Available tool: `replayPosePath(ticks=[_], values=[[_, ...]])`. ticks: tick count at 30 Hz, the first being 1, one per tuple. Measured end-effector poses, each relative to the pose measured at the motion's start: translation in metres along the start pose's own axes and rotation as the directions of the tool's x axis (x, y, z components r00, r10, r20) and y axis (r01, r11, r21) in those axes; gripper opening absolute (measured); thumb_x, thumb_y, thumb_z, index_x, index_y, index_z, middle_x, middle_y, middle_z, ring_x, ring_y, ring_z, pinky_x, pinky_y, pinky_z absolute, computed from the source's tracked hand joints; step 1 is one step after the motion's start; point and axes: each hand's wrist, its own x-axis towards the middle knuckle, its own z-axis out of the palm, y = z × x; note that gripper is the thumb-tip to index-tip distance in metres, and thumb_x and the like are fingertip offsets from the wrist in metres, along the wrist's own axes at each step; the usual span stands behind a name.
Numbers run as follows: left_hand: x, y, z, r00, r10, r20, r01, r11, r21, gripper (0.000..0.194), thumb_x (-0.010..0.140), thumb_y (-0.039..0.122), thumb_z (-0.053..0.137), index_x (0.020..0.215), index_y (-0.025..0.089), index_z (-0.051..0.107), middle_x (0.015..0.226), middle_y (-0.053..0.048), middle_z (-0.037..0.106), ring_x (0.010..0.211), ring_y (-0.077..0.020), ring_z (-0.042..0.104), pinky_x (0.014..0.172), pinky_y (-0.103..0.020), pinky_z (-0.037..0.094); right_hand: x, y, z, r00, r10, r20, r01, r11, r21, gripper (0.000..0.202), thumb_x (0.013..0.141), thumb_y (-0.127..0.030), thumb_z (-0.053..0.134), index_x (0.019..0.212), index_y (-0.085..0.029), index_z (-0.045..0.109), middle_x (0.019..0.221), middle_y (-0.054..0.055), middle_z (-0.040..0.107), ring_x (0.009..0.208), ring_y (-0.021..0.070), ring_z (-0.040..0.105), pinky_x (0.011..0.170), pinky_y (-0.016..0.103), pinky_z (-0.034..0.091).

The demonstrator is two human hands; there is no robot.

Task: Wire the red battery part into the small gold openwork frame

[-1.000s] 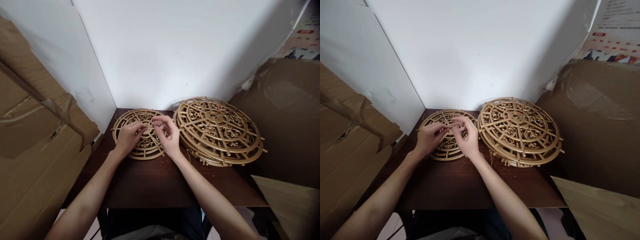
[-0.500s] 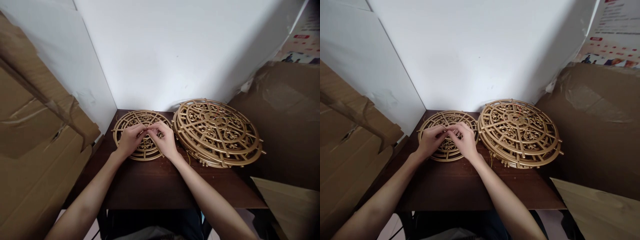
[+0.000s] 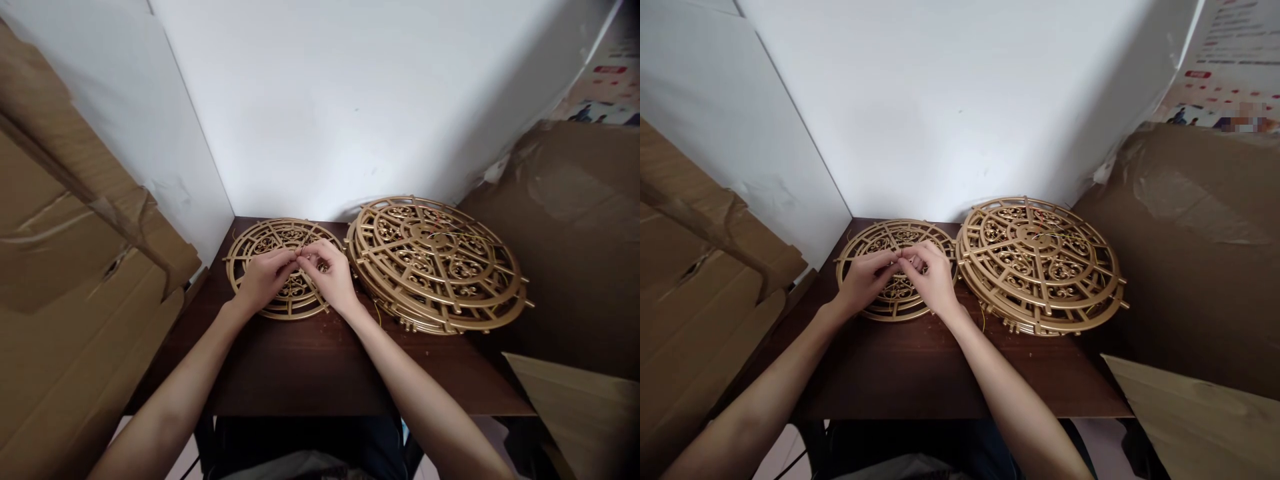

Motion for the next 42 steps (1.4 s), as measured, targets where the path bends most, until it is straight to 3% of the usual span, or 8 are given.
replayPosePath(ticks=[9, 14, 18, 24, 30, 36, 42], values=[[0.002, 0.005, -0.001, 0.999, -0.038, -0.033, 0.037, 0.999, -0.011, 0.02, 0.092, 0.023, 0.053, 0.1, 0.017, 0.07, 0.087, -0.007, 0.073, 0.077, -0.0164, 0.066, 0.069, -0.027, 0.049, 0.001, -0.005, -0.001, 0.997, 0.024, -0.077, -0.022, 0.999, 0.023, 0.006, 0.082, -0.021, 0.064, 0.077, -0.019, 0.066, 0.08, 0.002, 0.064, 0.066, 0.0121, 0.055, 0.064, 0.026, 0.047], [0.006, 0.015, -0.007, 0.972, -0.174, -0.157, 0.158, 0.981, -0.109, 0.019, 0.086, 0.022, 0.06, 0.102, 0.017, 0.07, 0.078, -0.002, 0.07, 0.053, -0.0085, 0.05, 0.053, -0.021, 0.041, -0.002, -0.004, 0.0, 0.992, 0.101, -0.08, -0.101, 0.995, 0.008, 0.01, 0.082, -0.028, 0.064, 0.081, -0.019, 0.068, 0.073, 0.001, 0.066, 0.061, 0.0123, 0.055, 0.063, 0.026, 0.048], [0.006, 0.016, -0.008, 0.959, -0.239, -0.155, 0.196, 0.949, -0.247, 0.019, 0.083, 0.026, 0.065, 0.099, 0.018, 0.071, 0.074, -0.001, 0.066, 0.05, -0.0067, 0.043, 0.047, -0.02, 0.035, -0.004, -0.001, 0.003, 0.997, 0.066, -0.051, -0.07, 0.994, -0.08, 0.012, 0.084, -0.028, 0.063, 0.079, -0.019, 0.068, 0.059, -0.003, 0.056, 0.054, 0.0108, 0.049, 0.058, 0.024, 0.043], [0.007, 0.014, -0.008, 0.957, -0.241, -0.163, 0.188, 0.939, -0.289, 0.012, 0.08, 0.027, 0.07, 0.086, 0.017, 0.071, 0.071, -0.001, 0.062, 0.054, -0.0078, 0.044, 0.048, -0.021, 0.034, -0.006, 0.0, 0.005, 0.998, -0.059, 0.007, 0.059, 0.975, -0.214, 0.015, 0.085, -0.023, 0.062, 0.071, -0.018, 0.065, 0.061, -0.003, 0.055, 0.055, 0.0107, 0.048, 0.057, 0.024, 0.039], [0.009, 0.017, -0.01, 0.954, -0.269, -0.132, 0.215, 0.92, -0.326, 0.011, 0.079, 0.027, 0.071, 0.085, 0.018, 0.071, 0.069, 0.0, 0.061, 0.053, -0.0075, 0.042, 0.047, -0.021, 0.033, -0.007, 0.002, 0.003, 0.998, -0.047, 0.037, 0.057, 0.944, -0.326, 0.014, 0.084, -0.021, 0.062, 0.07, -0.019, 0.064, 0.063, -0.002, 0.058, 0.057, 0.012, 0.05, 0.056, 0.025, 0.038], [0.01, 0.016, -0.009, 0.933, -0.328, -0.146, 0.263, 0.901, -0.344, 0.01, 0.079, 0.027, 0.07, 0.08, 0.017, 0.069, 0.06, 0.003, 0.055, 0.049, -0.0072, 0.039, 0.045, -0.021, 0.031, -0.007, 0.004, 0.002, 1.0, -0.011, 0.027, 0.019, 0.955, -0.296, 0.01, 0.082, -0.018, 0.062, 0.074, -0.019, 0.066, 0.067, -0.002, 0.062, 0.056, 0.0109, 0.05, 0.056, 0.025, 0.039], [0.011, 0.016, -0.012, 0.901, -0.389, -0.193, 0.288, 0.867, -0.406, 0.011, 0.078, 0.028, 0.07, 0.079, 0.017, 0.069, 0.065, 0.001, 0.063, 0.049, -0.0067, 0.044, 0.044, -0.02, 0.034, -0.003, 0.0, -0.002, 1.0, -0.012, 0.016, 0.015, 0.971, -0.237, 0.011, 0.084, -0.02, 0.061, 0.09, -0.02, 0.07, 0.078, 0.001, 0.069, 0.06, 0.012, 0.055, 0.06, 0.025, 0.044]])
